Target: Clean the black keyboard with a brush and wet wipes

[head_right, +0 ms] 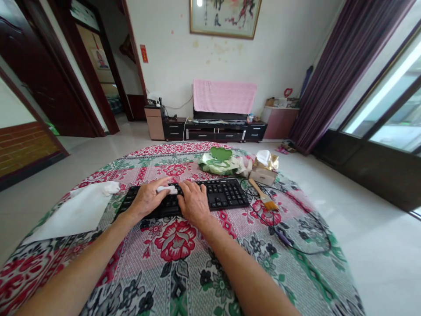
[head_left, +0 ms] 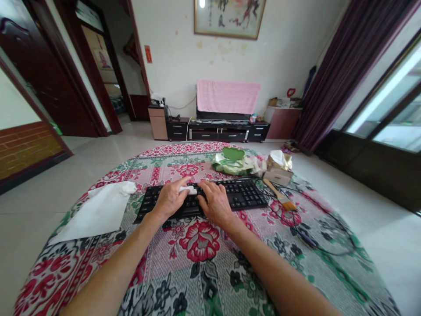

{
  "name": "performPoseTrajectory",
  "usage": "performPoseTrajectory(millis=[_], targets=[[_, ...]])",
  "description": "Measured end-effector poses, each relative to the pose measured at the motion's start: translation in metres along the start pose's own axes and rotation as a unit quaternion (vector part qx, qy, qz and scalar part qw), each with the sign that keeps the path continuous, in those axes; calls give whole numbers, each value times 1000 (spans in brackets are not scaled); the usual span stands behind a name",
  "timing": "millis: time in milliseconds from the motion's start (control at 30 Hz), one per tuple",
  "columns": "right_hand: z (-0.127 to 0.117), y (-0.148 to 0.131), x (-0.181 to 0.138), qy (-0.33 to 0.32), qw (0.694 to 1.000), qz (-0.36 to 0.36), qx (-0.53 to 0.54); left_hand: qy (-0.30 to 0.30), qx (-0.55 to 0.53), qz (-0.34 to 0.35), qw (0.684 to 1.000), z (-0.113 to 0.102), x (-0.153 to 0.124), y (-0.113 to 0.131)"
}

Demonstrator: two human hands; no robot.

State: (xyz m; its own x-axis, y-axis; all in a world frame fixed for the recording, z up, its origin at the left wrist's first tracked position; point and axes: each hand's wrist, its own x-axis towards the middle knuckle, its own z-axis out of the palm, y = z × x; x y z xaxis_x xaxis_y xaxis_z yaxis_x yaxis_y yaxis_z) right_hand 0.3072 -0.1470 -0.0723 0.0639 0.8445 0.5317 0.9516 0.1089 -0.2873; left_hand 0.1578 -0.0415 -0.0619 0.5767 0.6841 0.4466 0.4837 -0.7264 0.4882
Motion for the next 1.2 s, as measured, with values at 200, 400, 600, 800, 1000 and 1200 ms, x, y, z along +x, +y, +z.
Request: performPoseTrajectory(millis=[200,400,600,800,1000,1200], targets=[[11,-5,11,-22,995,-16,93,-15,-62,-13,998,2,2,8],[13,-2,10,-30,999,-6,41,-34,-54,-26,998,6,1,1],[6,6,13,-2,999,0,32,8,-52,22,998,10,1,1],[-4,28,20,-2,998,62,14,1,-75,33,997,14,-1,1],[-11,43,19,-2,996,93,-4,-4,-67,44,997,16,-2,0],[-21,78,26,4,987,153,-56,10,-59,61,996,18,-3,-5]])
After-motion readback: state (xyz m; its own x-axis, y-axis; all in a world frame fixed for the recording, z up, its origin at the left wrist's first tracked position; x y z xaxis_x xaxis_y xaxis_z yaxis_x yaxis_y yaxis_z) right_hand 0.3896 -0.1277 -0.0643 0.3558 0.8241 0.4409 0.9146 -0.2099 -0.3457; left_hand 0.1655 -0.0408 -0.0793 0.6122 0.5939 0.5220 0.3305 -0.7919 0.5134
